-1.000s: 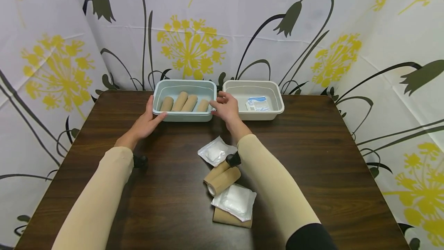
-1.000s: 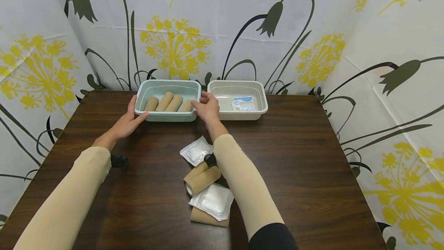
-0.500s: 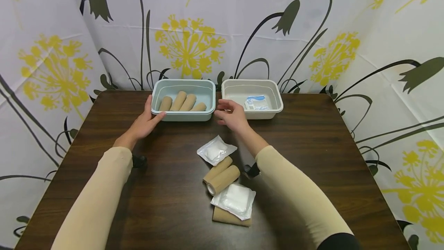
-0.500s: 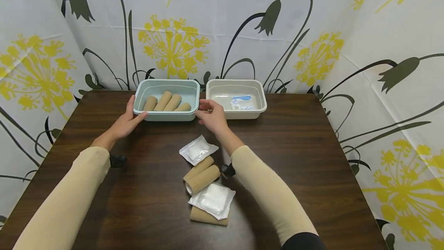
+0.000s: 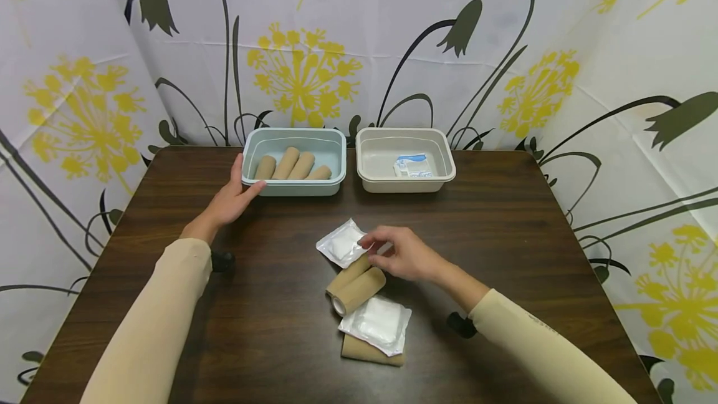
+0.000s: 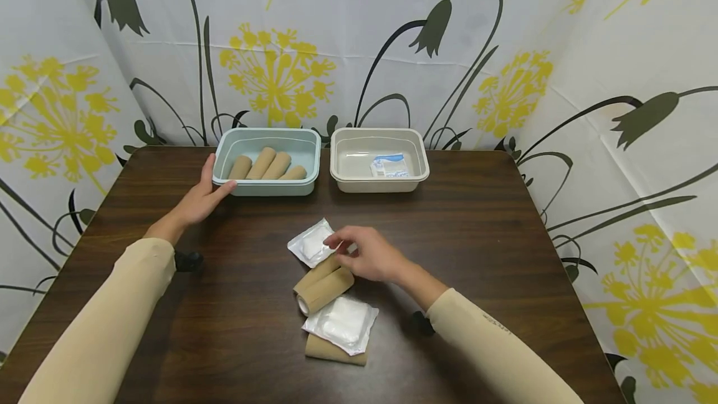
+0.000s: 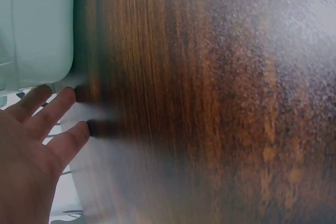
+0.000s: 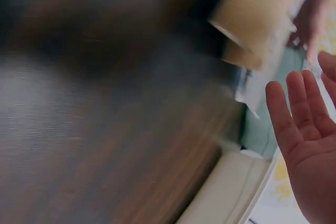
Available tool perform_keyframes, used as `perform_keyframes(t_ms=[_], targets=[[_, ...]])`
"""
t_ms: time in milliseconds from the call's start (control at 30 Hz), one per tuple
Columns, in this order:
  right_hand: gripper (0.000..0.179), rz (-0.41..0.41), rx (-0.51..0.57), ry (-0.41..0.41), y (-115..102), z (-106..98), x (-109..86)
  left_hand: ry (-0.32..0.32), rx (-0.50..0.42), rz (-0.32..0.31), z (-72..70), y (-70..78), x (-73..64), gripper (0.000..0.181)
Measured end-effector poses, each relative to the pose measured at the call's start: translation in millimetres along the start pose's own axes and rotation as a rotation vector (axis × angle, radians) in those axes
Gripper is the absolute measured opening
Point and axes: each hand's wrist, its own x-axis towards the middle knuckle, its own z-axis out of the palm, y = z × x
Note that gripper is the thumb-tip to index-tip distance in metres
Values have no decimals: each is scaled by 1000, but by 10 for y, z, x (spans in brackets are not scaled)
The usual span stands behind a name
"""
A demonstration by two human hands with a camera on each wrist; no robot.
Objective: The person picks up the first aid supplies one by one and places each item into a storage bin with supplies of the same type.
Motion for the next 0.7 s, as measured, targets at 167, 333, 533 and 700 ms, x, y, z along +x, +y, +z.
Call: perform_keyframes(t_ms=[167,333,533,700], targets=[[37,-141,-254,-87,3,157,-235,-1,-10,-4,-4,6,-10,88],[47,-244,-404,-86,22,264,-337,1,-11,-3,-3,30,-21,88],[52,-291,-466,-85,74,347,-347,-5,-18,-3,-14,23,-22,88],[51,-311,-482,-61,85,387,-346,4,-21,2,-11,7,-14,88]])
